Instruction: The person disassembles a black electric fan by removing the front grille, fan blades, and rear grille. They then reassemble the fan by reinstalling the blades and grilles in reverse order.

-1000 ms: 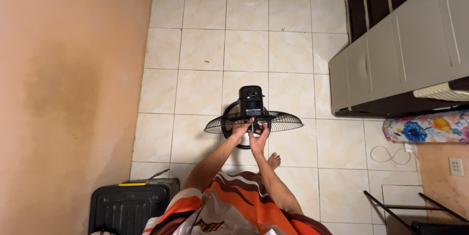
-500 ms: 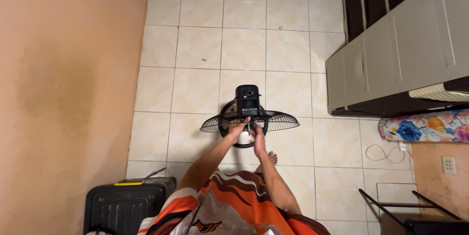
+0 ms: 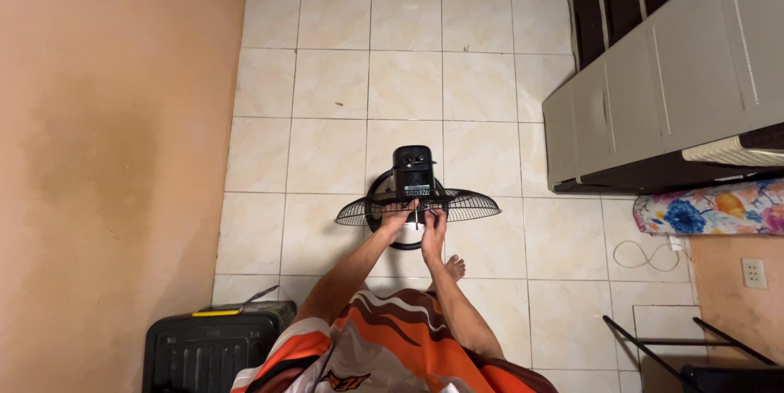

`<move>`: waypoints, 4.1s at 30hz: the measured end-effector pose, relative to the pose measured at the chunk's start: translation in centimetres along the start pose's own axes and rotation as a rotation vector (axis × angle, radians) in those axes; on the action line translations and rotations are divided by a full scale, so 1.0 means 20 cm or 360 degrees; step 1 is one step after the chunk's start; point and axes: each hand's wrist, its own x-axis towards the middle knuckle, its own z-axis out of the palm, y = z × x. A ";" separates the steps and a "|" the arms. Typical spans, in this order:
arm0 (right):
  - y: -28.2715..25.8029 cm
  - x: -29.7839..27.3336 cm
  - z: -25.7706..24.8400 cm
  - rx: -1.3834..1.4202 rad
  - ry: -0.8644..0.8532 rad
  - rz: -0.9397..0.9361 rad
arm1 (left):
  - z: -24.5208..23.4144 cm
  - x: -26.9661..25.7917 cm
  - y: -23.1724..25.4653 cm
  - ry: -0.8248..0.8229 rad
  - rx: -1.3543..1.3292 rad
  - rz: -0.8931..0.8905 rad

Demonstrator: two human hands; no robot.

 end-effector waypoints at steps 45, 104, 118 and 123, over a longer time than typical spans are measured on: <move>0.13 0.18 0.03 0.1279 -0.0649 0.1552 | -0.01 0.00 0.00 -0.0024 -0.0076 -0.0155; -0.07 0.14 -0.05 -0.0675 -0.0450 0.0395 | -0.04 0.01 0.00 -0.0045 0.0289 -0.0054; -0.04 0.14 0.01 -0.0866 -0.0551 -0.0176 | -0.02 -0.01 -0.03 -0.0078 -0.0066 -0.0333; 0.06 0.14 0.08 0.0440 -0.0427 0.0965 | -0.02 0.00 -0.01 0.0044 -0.0022 -0.0077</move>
